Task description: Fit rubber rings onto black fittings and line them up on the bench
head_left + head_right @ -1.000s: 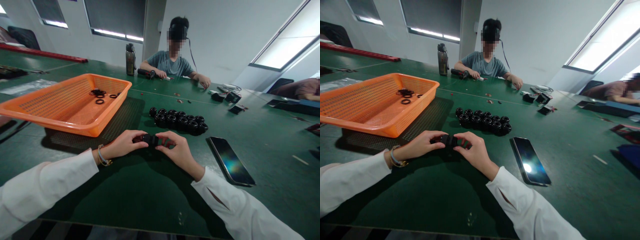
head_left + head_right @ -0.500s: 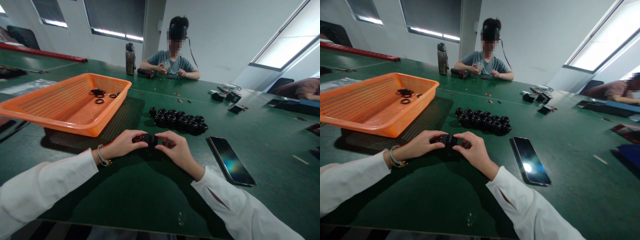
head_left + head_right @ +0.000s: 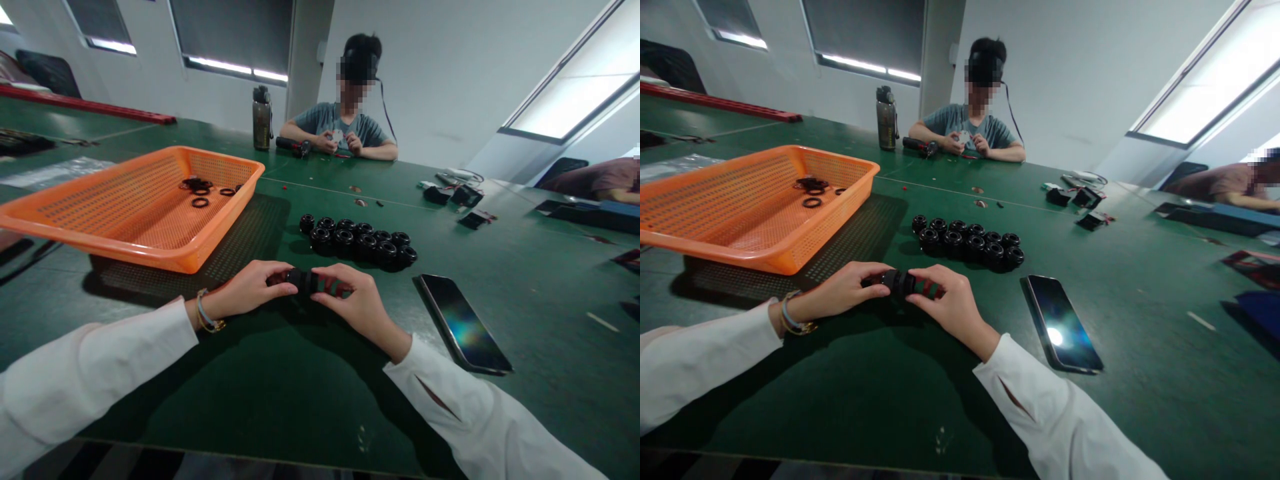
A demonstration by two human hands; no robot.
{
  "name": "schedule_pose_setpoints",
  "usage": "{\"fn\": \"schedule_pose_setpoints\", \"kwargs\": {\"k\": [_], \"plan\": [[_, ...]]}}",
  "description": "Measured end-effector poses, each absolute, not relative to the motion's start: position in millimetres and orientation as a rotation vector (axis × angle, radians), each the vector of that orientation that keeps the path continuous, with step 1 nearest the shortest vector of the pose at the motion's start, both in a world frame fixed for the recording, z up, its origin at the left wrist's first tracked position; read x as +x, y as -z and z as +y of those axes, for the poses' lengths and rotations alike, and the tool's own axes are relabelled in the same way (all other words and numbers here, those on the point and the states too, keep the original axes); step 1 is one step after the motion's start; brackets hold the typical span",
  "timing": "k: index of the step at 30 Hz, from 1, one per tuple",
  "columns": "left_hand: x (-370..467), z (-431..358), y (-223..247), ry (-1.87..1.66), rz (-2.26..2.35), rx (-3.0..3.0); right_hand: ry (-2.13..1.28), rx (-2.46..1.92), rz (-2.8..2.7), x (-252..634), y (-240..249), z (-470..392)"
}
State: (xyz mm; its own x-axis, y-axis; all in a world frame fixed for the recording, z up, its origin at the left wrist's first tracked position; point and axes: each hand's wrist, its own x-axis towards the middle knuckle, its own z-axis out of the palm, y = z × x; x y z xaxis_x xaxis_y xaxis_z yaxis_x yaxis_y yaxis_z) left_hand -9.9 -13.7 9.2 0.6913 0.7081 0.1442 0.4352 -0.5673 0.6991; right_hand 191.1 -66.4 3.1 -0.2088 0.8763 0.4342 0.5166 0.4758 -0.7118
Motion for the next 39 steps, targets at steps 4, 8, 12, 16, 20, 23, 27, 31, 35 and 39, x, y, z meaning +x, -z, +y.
{"fn": "schedule_pose_setpoints", "kwargs": {"k": [4,8,12,16,20,23,27,31,35,39], "plan": [[-10.3,-13.2,-8.9,-0.552,0.858,2.252,-0.537,-1.162,-1.861,189.9,-3.6,-66.7],[-11.0,-12.6,-8.5,-0.548,0.849,2.246,-0.525,-1.153,-1.868,189.8,-3.0,-66.9],[-10.6,-12.8,-8.6,-0.542,0.853,2.239,-0.517,-1.145,-1.874,190.2,-2.3,-66.9],[-10.6,-13.3,-9.4,-0.543,0.857,2.239,-0.504,-1.160,-1.883,189.9,-2.0,-66.5],[-11.3,-13.7,-9.8,-0.543,0.856,2.248,-0.492,-1.166,-1.889,189.3,-2.4,-66.2],[-11.5,-13.4,-9.1,-0.546,0.842,2.251,-0.489,-1.153,-1.893,189.6,-2.7,-66.4],[-11.3,-12.9,-7.9,-0.550,0.827,2.240,-0.493,-1.119,-1.905,190.7,-2.5,-66.7],[-10.9,-13.4,-8.3,-0.552,0.835,2.240,-0.486,-1.124,-1.906,191.2,-2.2,-66.5],[-10.7,-13.9,-9.6,-0.550,0.840,2.254,-0.452,-1.133,-1.915,190.8,-2.0,-66.5],[-10.7,-13.6,-9.4,-0.549,0.831,2.258,-0.436,-1.128,-1.920,190.4,-2.1,-67.2]]}}
